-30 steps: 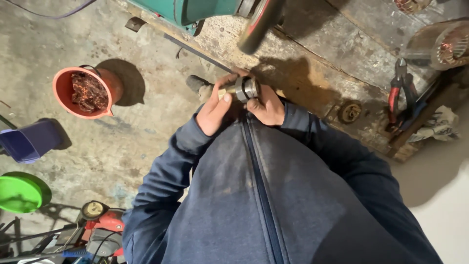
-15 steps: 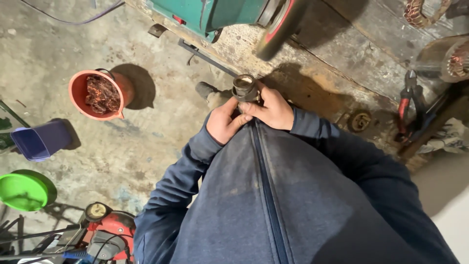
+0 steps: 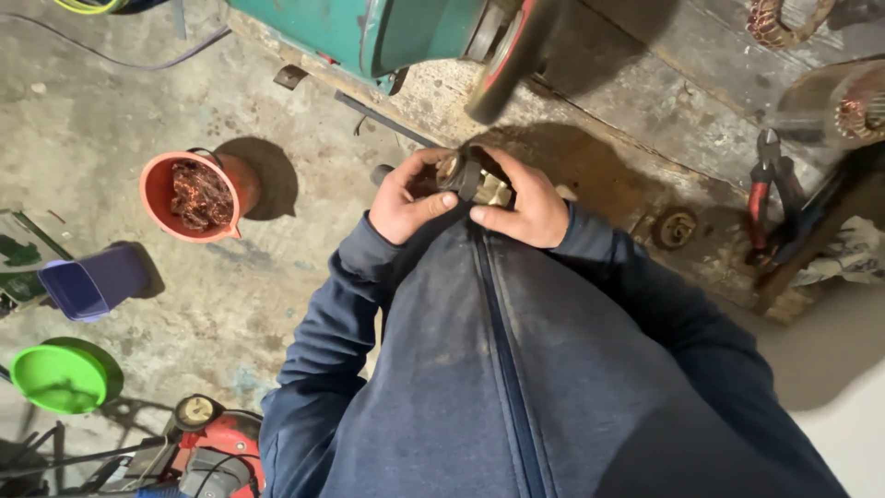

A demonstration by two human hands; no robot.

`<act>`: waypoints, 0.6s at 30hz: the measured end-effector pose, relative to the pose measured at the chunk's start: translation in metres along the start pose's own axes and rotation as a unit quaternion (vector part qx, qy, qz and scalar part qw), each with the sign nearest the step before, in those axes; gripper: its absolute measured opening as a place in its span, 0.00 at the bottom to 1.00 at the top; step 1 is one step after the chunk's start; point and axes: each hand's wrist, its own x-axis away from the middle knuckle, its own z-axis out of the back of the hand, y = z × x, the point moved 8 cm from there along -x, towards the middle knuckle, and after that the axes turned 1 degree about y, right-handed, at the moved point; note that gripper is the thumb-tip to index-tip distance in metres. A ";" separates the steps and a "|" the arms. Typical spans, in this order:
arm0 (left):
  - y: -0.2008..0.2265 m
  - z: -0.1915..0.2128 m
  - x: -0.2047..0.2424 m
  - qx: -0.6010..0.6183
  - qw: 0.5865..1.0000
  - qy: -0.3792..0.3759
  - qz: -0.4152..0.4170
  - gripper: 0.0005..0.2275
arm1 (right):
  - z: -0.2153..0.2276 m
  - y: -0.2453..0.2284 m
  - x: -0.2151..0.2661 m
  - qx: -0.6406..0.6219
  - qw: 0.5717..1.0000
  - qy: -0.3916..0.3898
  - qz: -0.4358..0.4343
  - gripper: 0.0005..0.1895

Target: Polish metal parts using a bench grinder.

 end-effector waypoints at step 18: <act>-0.041 -0.001 -0.037 0.041 0.993 0.106 -0.019 0.18 | 0.025 0.064 0.010 0.134 0.985 0.098 -0.035 0.28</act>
